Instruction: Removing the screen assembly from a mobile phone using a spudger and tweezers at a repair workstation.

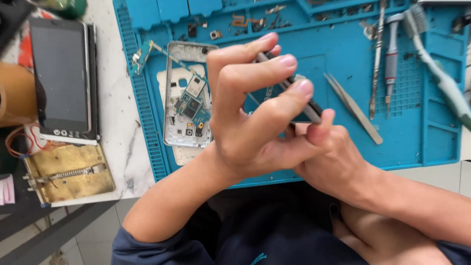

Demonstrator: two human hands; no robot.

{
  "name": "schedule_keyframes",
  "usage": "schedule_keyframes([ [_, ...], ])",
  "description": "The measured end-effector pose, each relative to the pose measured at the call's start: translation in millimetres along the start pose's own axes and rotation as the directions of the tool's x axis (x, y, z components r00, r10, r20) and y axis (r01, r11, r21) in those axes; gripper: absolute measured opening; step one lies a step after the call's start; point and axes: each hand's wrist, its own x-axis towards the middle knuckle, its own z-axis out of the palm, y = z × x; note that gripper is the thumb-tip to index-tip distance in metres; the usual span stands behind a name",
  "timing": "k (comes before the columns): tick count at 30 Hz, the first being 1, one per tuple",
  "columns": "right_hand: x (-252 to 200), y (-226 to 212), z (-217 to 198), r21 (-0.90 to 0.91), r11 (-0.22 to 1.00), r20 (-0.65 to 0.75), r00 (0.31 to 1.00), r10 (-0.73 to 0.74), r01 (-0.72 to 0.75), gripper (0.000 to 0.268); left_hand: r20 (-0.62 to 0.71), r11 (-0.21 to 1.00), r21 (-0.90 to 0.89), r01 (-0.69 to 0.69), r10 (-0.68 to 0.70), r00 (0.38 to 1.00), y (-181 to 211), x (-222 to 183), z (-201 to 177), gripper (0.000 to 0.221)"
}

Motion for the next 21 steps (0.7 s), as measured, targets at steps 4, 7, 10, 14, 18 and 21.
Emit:
schedule_keyframes([
  [4,1.7,0.0,1.5,-0.042,0.984,-0.096,0.979,-0.178,0.175,0.006,-0.007,1.0,0.0,-0.008,0.008,1.0,-3.6,-1.7,-2.4,0.026],
  [7,-0.6,2.6,1.9,-0.079,0.974,-0.122,0.968,-0.221,0.212,0.02,0.005,0.999,0.008,-0.045,0.044,0.999,-7.2,-2.1,-6.7,0.032],
  [10,-2.2,-2.4,-3.3,-0.08,0.972,-0.139,0.963,-0.231,0.221,0.011,0.035,0.998,0.031,-0.063,0.062,0.997,-8.8,-4.4,-10.8,0.035],
  [14,-0.1,-21.5,-24.5,-0.189,0.954,-0.128,0.958,-0.258,0.232,0.024,0.053,0.998,0.007,-0.059,0.058,0.997,-7.6,-1.6,-15.4,0.034],
  [18,-8.0,-25.0,-49.6,-0.212,0.953,-0.142,0.958,-0.249,0.216,0.003,0.043,0.999,0.02,-0.039,0.038,0.998,-6.9,3.9,-19.2,0.033],
  [21,-17.0,-20.8,-67.1,-0.196,0.963,-0.119,0.97,-0.211,0.185,0.008,0.001,1.0,0.0,-0.006,0.006,1.0,-10.4,6.5,-19.5,0.032],
])
